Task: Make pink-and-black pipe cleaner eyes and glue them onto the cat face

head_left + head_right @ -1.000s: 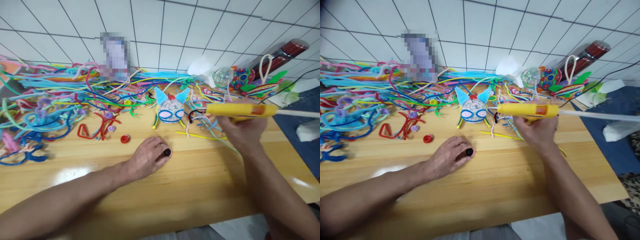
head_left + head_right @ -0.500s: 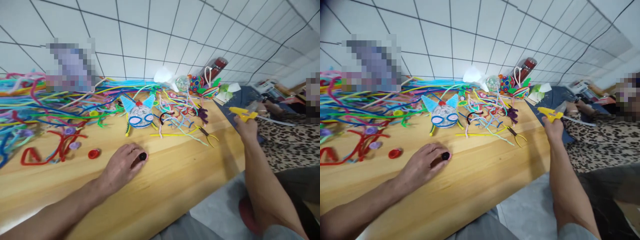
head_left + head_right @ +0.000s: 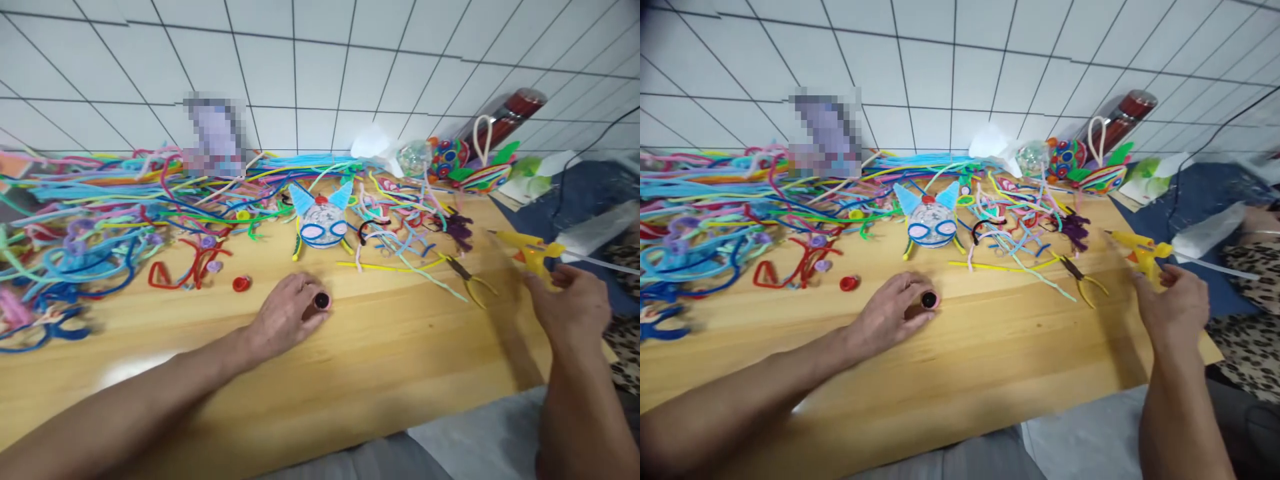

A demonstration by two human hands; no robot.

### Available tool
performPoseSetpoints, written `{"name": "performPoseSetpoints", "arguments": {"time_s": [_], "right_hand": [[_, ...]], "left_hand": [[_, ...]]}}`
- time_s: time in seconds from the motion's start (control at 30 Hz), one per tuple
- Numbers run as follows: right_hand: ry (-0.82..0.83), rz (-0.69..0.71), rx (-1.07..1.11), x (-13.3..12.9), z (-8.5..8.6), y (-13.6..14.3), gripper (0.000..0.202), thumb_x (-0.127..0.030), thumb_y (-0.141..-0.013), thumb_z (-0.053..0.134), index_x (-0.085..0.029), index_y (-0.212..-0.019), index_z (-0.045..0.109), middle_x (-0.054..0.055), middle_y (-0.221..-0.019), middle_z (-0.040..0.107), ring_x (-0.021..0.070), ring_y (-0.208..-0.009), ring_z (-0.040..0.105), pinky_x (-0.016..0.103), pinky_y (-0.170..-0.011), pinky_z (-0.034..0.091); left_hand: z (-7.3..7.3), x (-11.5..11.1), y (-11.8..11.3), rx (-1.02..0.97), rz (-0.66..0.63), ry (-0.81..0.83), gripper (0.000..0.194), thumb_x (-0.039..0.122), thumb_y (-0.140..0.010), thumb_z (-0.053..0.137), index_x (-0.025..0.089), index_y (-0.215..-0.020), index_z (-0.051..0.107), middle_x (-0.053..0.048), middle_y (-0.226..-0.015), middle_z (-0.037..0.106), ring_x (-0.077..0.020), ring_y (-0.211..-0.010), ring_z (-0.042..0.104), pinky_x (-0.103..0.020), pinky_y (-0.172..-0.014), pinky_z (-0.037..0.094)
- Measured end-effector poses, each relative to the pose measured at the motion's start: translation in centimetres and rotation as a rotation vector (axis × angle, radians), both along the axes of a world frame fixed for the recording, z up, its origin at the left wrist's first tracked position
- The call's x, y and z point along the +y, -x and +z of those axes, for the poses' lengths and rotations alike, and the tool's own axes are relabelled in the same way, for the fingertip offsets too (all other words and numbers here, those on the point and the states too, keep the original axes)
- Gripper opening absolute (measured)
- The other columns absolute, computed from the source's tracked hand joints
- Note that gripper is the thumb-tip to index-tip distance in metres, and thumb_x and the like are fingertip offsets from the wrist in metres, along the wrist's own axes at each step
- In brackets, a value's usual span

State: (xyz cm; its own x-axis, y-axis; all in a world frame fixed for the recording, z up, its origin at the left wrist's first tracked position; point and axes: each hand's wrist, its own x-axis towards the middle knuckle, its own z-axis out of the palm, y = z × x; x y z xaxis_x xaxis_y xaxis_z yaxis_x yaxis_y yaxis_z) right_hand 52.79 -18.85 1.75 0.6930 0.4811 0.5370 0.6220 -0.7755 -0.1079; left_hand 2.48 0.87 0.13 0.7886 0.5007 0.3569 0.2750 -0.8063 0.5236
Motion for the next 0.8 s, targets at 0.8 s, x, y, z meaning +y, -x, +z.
{"name": "performPoseSetpoints", "arguments": {"time_s": [0.8], "right_hand": [[0.531, 1.295, 0.328, 12.4, 2.2, 31.8, 0.007, -0.017, -0.094, 0.067, -0.018, -0.101, 0.067, 0.011, -0.102, 0.071, 0.0271, -0.097, 0.07, 0.042, -0.086, 0.06]], "left_hand": [[1.1, 0.9, 1.4, -0.373, 0.155, 0.338, 0.02, 0.029, -0.105, 0.056, 0.019, -0.117, 0.067, -0.006, -0.103, 0.065, -0.0161, -0.087, 0.059, -0.033, -0.084, 0.052]]}}
